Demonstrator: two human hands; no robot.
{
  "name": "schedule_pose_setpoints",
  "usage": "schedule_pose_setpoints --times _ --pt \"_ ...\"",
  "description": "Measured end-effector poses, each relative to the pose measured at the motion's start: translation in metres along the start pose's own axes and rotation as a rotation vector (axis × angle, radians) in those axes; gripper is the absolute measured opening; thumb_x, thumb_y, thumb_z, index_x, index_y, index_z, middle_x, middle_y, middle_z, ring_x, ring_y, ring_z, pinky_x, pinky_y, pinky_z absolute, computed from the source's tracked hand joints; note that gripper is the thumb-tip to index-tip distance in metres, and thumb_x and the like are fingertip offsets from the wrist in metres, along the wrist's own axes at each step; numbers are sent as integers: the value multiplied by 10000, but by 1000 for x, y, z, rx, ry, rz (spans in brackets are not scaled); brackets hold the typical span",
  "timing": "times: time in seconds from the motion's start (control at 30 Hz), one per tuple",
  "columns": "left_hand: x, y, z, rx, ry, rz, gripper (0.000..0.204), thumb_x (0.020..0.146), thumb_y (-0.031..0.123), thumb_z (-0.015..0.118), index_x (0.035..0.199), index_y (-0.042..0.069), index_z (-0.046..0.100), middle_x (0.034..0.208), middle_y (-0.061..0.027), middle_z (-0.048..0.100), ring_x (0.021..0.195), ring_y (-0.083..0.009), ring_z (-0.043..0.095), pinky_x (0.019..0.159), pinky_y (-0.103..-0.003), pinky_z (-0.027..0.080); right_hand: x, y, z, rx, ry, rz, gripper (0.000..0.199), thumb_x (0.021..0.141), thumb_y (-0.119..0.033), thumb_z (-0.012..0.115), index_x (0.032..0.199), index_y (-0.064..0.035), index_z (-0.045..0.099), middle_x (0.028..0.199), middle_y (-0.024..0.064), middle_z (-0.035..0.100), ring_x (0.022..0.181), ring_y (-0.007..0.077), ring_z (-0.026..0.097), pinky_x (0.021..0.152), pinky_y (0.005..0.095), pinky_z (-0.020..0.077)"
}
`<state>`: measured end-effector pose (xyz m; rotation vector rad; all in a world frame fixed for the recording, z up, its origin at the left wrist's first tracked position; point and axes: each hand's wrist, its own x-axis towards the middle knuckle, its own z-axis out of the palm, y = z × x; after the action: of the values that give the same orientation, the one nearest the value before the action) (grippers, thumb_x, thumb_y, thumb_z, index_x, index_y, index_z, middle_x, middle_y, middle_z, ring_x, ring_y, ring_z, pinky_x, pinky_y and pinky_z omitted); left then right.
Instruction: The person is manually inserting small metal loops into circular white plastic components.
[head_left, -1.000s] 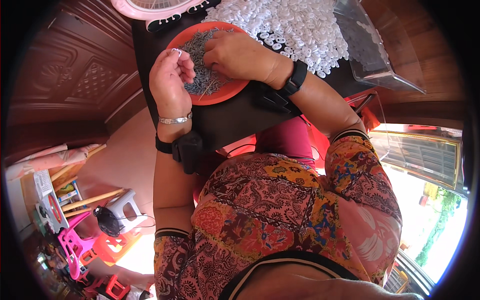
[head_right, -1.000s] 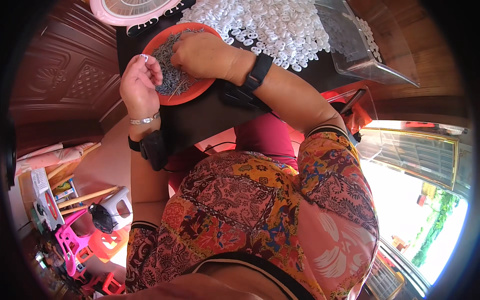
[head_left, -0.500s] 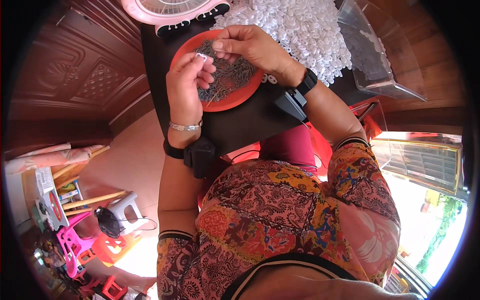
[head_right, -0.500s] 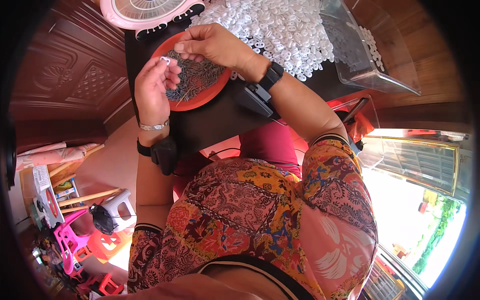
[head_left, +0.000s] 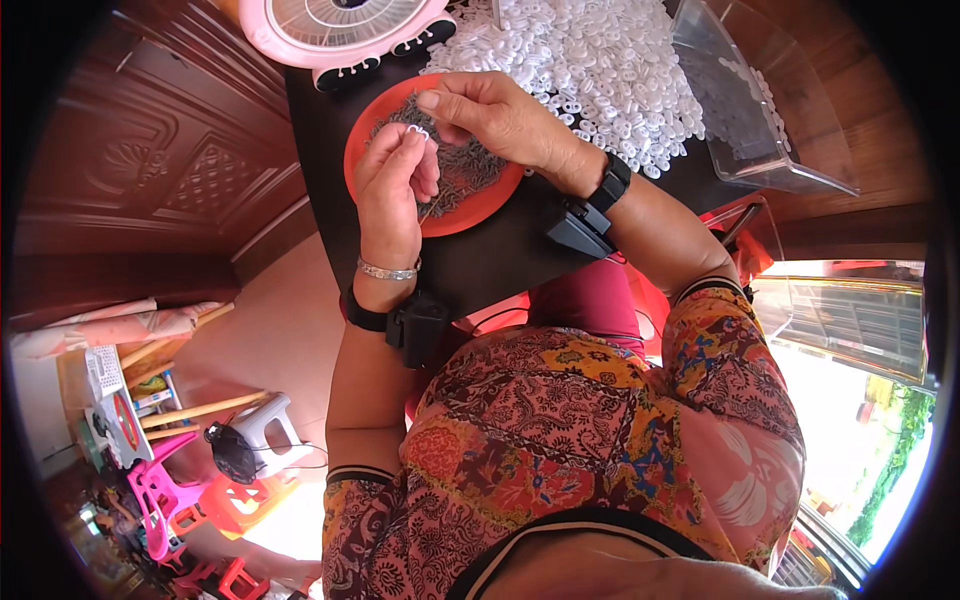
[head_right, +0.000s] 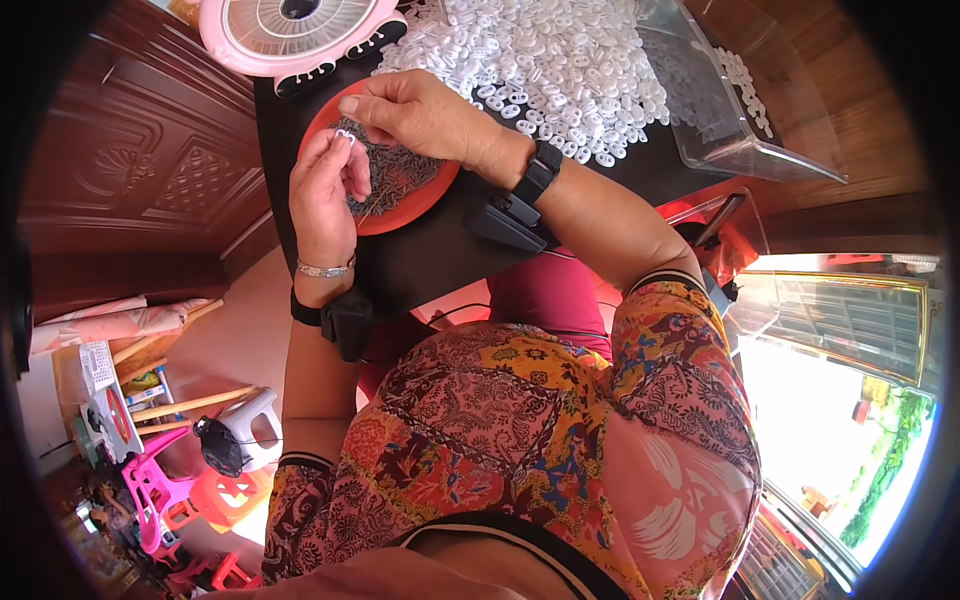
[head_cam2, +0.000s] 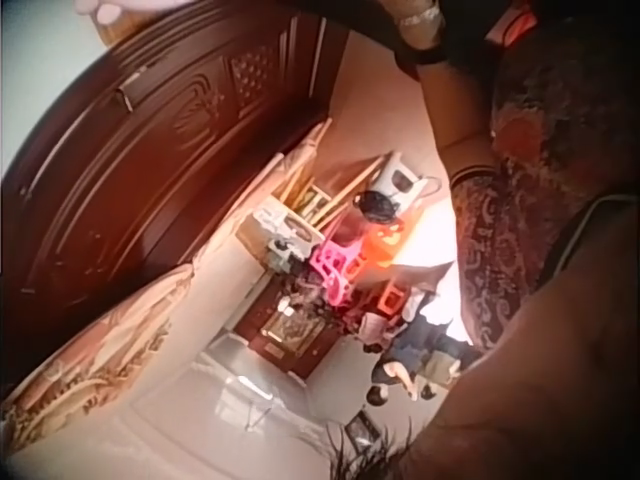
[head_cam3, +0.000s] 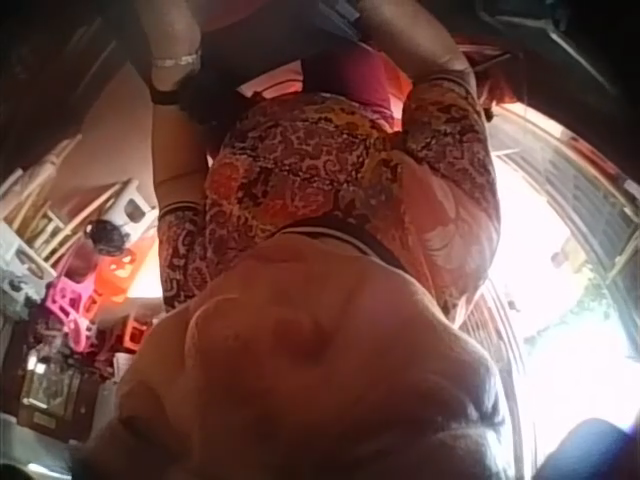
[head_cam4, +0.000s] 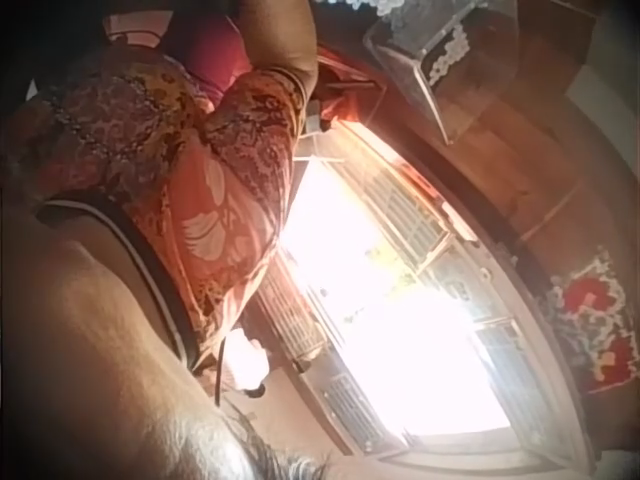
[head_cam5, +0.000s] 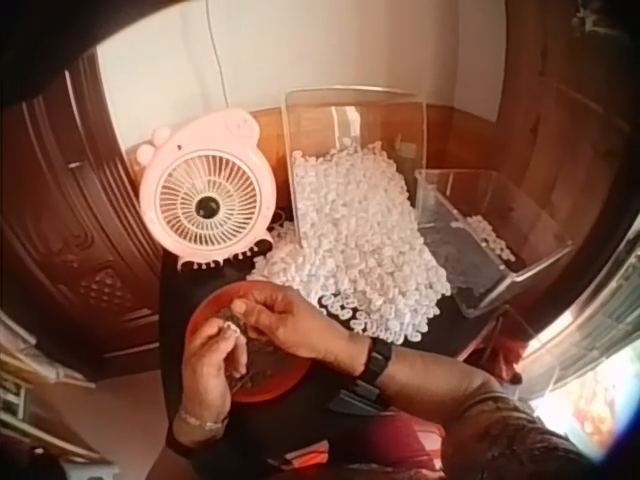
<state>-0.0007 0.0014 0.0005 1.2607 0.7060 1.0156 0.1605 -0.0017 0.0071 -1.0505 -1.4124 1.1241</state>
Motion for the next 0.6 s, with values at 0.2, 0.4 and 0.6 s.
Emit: schedule_pose_setpoints --times 0.2,0.4,0.6 --pt "-2 2 3 14 2 -5 185 917 176 481 809 46 555 649 23 497 546 -42 423 495 -180 319 3 13 2 30 21 -49 301 902 -301 591 780 -26 604 636 -23 525 601 54 461 552 225 402" --pt "-1 -1 0 28 4 -12 173 907 161 482 801 46 557 650 24 496 545 -41 419 488 -180 318 0 7 1 -88 -44 -104 215 925 -206 568 909 6 595 772 -18 570 739 44 499 674 209 436" --pt "-1 -1 0 16 12 -25 163 903 155 490 800 50 561 648 23 495 543 -41 420 482 -180 319 2 13 1 -72 25 -130 217 887 -224 617 831 -14 610 646 -17 541 617 54 464 560 233 412"
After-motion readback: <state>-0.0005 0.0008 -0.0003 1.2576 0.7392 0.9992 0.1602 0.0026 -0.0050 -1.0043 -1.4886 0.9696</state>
